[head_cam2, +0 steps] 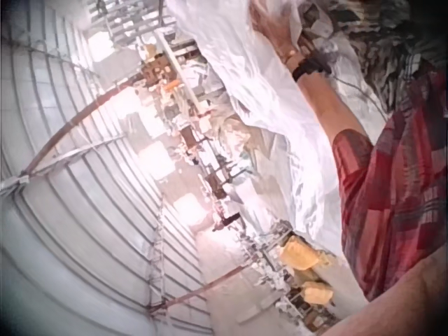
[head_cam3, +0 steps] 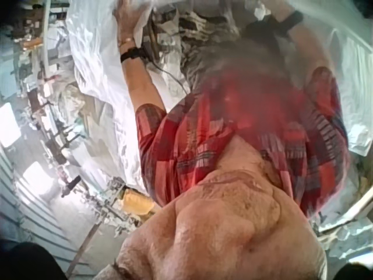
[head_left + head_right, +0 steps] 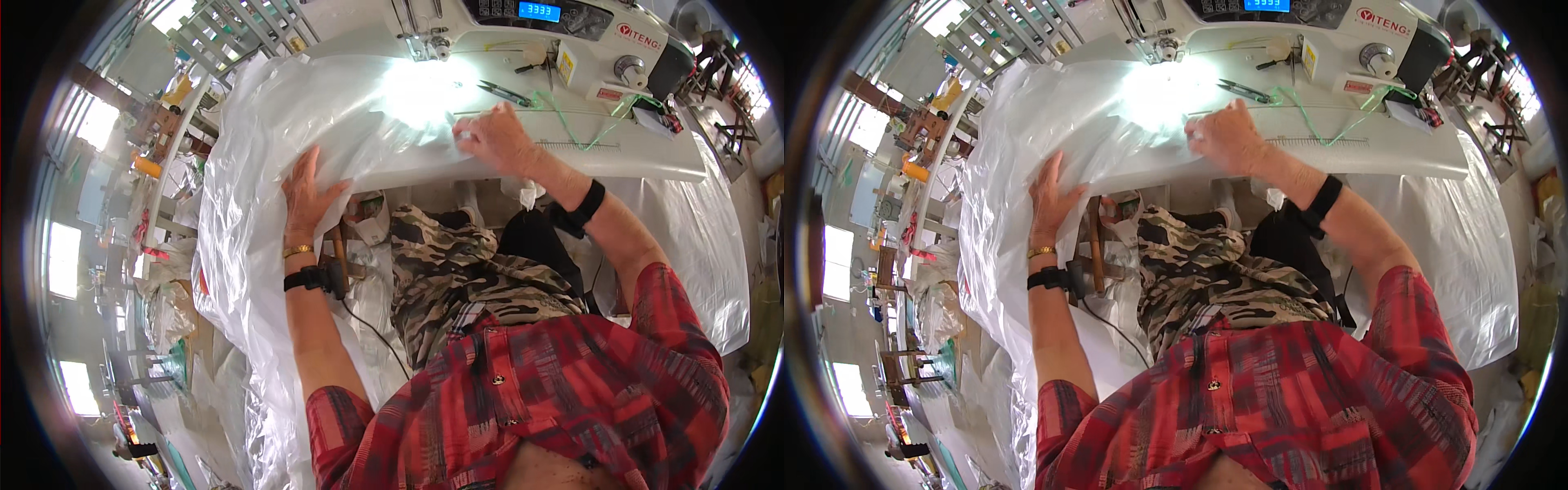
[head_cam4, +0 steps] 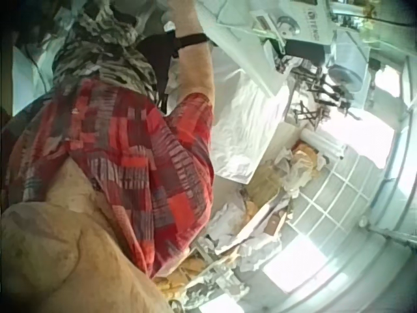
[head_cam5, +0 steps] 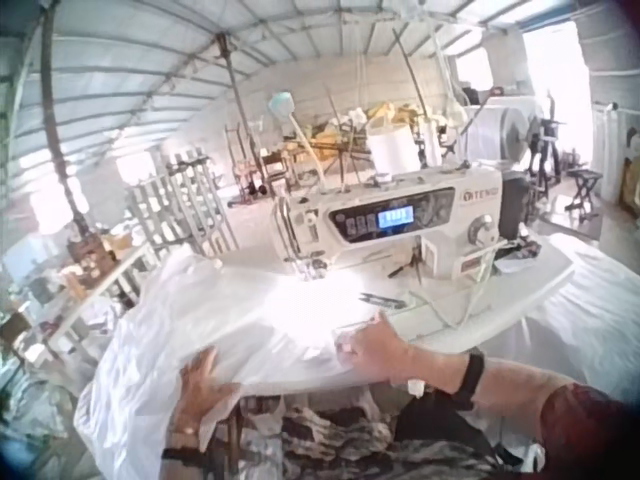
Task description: The recorder is using an industrial sewing machine to stitch together large white plastic/synthetic sheets.
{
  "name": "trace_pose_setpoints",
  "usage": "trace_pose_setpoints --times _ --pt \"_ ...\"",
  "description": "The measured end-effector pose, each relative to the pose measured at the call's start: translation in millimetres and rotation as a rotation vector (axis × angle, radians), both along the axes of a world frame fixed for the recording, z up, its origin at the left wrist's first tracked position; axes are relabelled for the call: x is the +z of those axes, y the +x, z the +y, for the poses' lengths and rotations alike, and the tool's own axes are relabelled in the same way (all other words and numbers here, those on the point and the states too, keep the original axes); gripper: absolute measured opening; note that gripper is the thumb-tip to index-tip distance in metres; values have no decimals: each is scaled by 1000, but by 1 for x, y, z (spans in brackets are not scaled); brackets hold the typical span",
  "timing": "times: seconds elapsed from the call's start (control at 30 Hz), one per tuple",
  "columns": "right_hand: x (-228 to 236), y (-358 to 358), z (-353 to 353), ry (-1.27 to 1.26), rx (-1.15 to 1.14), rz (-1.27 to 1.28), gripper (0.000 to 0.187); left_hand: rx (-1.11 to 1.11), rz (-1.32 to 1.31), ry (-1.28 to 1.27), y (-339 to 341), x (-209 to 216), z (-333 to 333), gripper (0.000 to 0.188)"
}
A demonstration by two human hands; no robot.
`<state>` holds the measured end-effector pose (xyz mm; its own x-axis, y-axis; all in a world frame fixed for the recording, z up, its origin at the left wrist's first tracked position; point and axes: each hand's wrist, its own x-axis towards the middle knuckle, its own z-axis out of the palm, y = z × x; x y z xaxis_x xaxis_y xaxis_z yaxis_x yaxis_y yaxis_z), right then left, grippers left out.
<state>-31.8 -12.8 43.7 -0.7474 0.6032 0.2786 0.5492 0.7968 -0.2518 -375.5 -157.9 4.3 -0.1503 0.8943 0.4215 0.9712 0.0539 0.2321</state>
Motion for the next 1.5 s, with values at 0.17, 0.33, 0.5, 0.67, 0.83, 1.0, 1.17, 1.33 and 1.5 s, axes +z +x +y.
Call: trace_pose_setpoints --times 0.17,0.33,0.5,0.67,0.83,1.0,1.17,1.33,1.5 --pt "4 -3 -19 388 15 66 24 -122 -376 52 -29 10 -1 61" --pt "18 -23 -24 426 197 -76 36 50 -417 -25 3 30 8 45" --pt "-14 -19 -13 274 458 -33 41 -57 -121 104 73 71 4 41" --pt "-4 -17 -15 93 441 180 34 -337 -195 150 113 94 -4 37" --pt "-1 -12 -16 178 407 -23 36 -220 76 -55 114 98 -1 34" --pt "-3 -9 -13 95 421 25 35 -262 -227 -85 123 117 4 17" --pt "-3 -4 -11 47 444 100 30 -328 -248 50 148 126 21 22" --pt "-10 -6 -10 40 434 190 28 -334 -851 -56 162 102 26 36" --pt "-15 -1 -2 4 431 176 28 -477 -1020 9 176 108 13 32"
